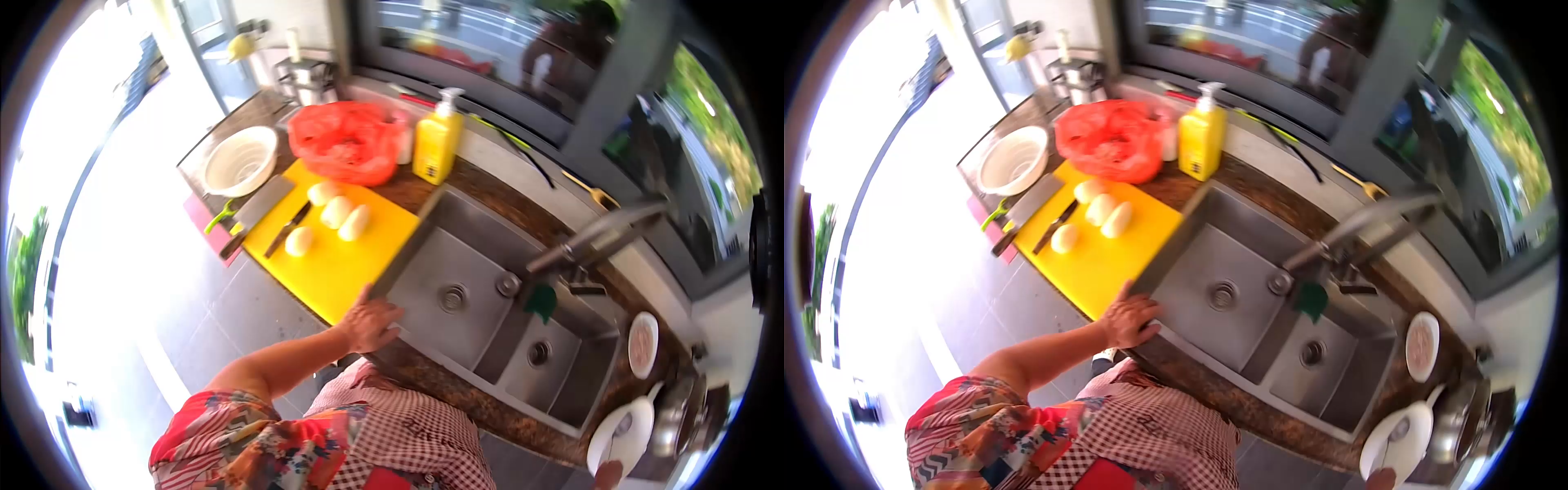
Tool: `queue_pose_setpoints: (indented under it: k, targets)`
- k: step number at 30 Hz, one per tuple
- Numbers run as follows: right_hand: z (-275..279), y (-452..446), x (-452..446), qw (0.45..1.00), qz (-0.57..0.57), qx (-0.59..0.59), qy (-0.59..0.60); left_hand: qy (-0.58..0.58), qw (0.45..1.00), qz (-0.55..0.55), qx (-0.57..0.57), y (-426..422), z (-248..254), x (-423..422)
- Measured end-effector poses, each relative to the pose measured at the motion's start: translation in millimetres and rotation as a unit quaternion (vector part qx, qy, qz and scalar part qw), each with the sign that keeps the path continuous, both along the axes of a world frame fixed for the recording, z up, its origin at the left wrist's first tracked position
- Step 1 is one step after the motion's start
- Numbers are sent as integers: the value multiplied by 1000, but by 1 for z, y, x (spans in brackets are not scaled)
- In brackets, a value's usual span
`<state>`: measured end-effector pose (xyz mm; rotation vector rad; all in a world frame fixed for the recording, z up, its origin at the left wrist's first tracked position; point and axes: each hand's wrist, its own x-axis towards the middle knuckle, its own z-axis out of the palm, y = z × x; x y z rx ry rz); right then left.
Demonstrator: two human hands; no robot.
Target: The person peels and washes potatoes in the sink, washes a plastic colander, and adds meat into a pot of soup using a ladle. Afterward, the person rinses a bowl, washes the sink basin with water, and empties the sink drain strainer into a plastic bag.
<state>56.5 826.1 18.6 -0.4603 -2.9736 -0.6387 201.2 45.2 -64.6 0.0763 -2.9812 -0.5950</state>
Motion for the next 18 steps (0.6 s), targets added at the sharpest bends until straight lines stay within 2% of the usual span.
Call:
queue_pose_setpoints:
  k: [3, 5, 6, 7, 8, 10, 11, 12, 13, 14, 15, 16, 18]
  targets:
    - [38, -51, 4, 1000, -13, 1, 12, 112, 993, -29, 15, -12, -12, 6]
    - [57, -96, -2, 999, 25, -13, 19, 168, 982, -62, 64, -15, -22, 14]
    - [70, -121, -4, 995, 89, -1, 47, 190, 972, -82, 109, -19, -28, 17]
    - [74, -135, -19, 978, 65, -179, 82, 212, 960, -104, 151, -23, -28, 19]
    - [79, -150, -24, 966, 91, -217, 105, 286, 942, -86, 154, -22, -26, 21]
    - [91, -206, -28, 927, 249, -254, 122, 284, 933, -62, 213, -33, -8, 41]
    - [108, -271, -17, 896, 333, -272, 113, 281, 927, -49, 244, -37, 9, 53]
    - [131, -341, -10, 957, 289, 2, -9, 296, 922, -51, 245, -50, 21, 63]
    - [71, -286, -69, 963, 242, -115, -36, 303, 925, -39, 228, -68, 28, 75]
    - [57, -328, -51, 920, 234, -313, 29, 309, 927, -29, 211, -88, 33, 88]
    - [61, -392, -33, 920, 255, -299, 5, 315, 929, -20, 195, -108, 36, 100]
    - [63, -448, -20, 918, 274, -285, -18, 307, 931, 46, 189, -128, 38, 112]
    - [50, -536, 10, 879, 342, -325, -64, 275, 938, 146, 153, -172, 44, 135]
